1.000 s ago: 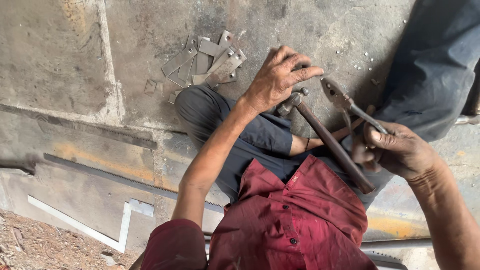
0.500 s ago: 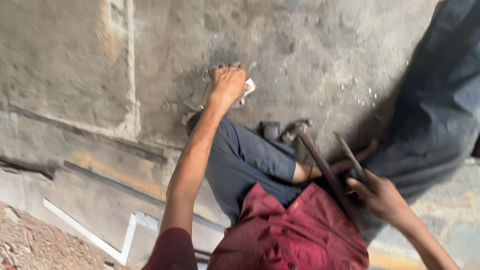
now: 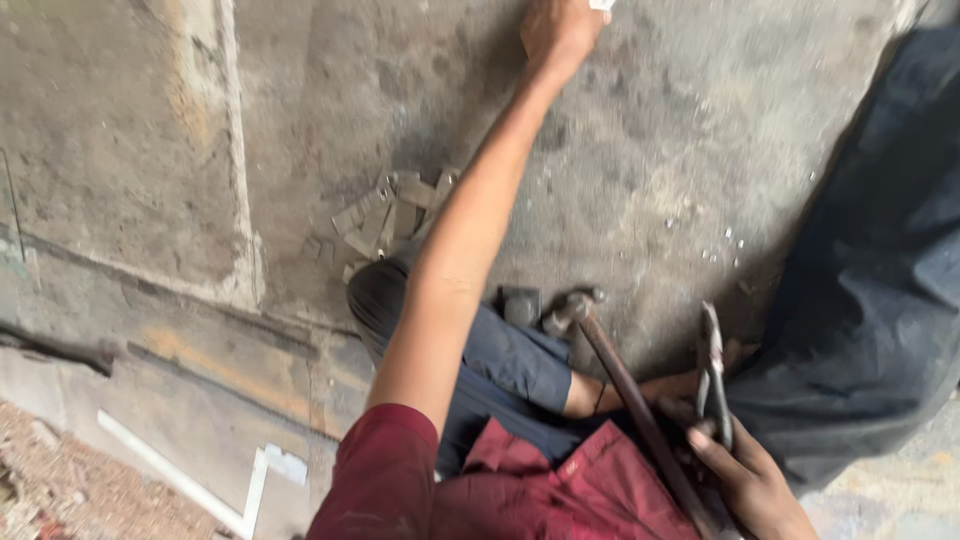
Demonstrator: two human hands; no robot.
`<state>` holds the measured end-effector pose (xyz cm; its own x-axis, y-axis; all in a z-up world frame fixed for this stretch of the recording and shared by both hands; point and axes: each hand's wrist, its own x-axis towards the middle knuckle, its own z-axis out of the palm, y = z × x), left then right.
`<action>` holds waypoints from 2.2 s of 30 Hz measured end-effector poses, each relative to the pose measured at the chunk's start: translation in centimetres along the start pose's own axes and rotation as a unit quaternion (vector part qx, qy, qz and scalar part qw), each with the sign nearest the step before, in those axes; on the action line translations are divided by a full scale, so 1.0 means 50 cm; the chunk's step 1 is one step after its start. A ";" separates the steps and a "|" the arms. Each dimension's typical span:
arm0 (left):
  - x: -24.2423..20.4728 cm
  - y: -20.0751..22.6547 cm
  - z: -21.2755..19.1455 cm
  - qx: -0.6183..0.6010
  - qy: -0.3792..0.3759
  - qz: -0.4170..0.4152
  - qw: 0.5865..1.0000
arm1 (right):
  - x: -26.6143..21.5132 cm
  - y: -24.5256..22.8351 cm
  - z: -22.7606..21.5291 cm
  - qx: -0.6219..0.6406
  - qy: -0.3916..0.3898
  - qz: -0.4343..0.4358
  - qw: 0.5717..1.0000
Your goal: The person sits on the floor and uses a hammer to strike small metal brackets, shaping or flattening them. They handle the brackets one at a time, occasionally using pliers to hold or adjust them, and place finished pieces into a growing pile.
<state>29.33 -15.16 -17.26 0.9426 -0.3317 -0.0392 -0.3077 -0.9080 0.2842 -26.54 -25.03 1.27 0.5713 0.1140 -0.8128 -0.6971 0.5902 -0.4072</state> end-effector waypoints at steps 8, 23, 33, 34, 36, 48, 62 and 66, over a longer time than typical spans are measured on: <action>-0.450 0.047 -0.136 -0.358 -0.092 0.165 0.914 | 0.003 -0.081 0.069 -0.010 -0.017 0.000 1.000; -0.669 0.075 -0.321 -0.449 0.034 0.156 0.879 | -0.079 -0.132 0.196 0.094 -0.175 -0.130 0.971; -0.630 0.014 -0.329 -0.335 0.061 0.303 0.890 | -0.055 -0.117 0.111 0.150 -0.244 -0.098 0.953; -0.633 0.019 -0.326 -0.363 0.043 0.294 0.883 | -0.050 -0.107 0.104 0.184 -0.278 -0.102 0.937; -0.640 0.039 -0.315 -0.376 0.075 0.300 0.874 | -0.040 -0.082 0.095 0.261 -0.337 -0.098 0.899; -0.685 0.080 -0.219 -0.456 0.054 0.225 0.859 | -0.038 -0.076 0.116 0.145 -0.232 -0.152 0.950; -0.703 0.098 -0.249 -0.528 0.059 0.150 0.834 | -0.039 -0.077 0.145 0.157 -0.252 -0.115 0.948; -0.710 0.093 -0.265 -0.525 0.061 0.153 0.835 | -0.044 -0.096 0.161 0.170 -0.254 -0.114 0.945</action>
<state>-3.87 -4.22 -1.87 0.8666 -0.4199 0.2696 -0.3137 -0.0382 0.9488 -20.96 -21.67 8.37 0.8843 0.2710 -0.3803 -0.4005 0.8588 -0.3194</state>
